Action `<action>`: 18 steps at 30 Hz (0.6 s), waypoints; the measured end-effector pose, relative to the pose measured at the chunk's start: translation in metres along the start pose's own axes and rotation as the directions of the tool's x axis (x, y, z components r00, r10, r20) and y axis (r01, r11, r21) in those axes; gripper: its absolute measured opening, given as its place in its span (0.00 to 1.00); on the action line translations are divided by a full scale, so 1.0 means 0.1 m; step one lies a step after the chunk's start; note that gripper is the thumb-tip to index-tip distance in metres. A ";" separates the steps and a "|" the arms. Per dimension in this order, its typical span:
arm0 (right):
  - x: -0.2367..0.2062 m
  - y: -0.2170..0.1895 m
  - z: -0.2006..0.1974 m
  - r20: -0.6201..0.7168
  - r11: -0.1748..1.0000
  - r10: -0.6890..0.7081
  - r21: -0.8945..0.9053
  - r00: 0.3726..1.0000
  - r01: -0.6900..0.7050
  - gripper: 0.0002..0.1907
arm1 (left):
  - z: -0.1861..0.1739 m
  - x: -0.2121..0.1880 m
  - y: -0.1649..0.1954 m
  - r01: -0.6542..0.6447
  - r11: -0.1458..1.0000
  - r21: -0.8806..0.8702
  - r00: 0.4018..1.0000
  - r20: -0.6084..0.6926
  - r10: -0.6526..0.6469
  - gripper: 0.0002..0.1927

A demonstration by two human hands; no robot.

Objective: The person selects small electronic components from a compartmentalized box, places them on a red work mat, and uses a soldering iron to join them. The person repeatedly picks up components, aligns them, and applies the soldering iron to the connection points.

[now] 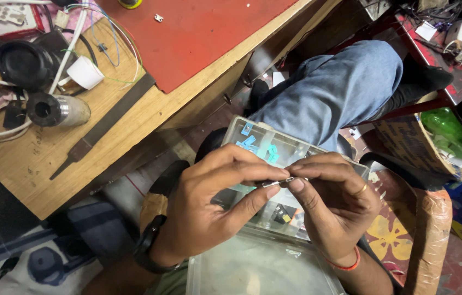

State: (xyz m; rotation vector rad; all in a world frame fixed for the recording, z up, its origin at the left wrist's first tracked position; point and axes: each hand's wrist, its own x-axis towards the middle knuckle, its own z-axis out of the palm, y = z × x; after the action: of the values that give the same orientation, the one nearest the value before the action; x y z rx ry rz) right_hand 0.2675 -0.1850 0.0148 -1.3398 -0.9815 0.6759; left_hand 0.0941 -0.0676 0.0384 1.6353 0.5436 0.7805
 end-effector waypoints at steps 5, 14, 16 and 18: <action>-0.03 0.02 0.03 -0.036 0.993 0.048 0.108 0.998 -0.044 0.08 | 0.01 0.00 -0.04 0.175 0.940 -0.294 0.984 0.060 -0.165 0.10; 0.01 0.03 0.15 -0.012 0.993 0.013 0.119 1.000 -0.011 0.05 | -0.04 -0.05 -0.14 0.344 0.728 -0.592 0.936 0.151 -0.319 0.12; 0.01 0.03 0.17 -0.006 0.994 0.005 0.106 1.000 -0.004 0.05 | -0.07 -0.05 -0.18 0.334 0.669 -0.664 0.939 0.172 -0.298 0.13; 0.02 0.02 0.19 -0.008 0.994 0.014 0.105 1.000 -0.013 0.05 | -0.10 -0.04 -0.21 0.331 0.651 -0.683 0.941 0.183 -0.286 0.15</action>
State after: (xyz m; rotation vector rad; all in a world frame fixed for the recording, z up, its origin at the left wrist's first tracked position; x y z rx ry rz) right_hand 0.2521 -0.1741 0.0119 -1.2568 -0.9184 0.7216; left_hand 0.0850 -0.0594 0.0179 0.8043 0.3897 0.5722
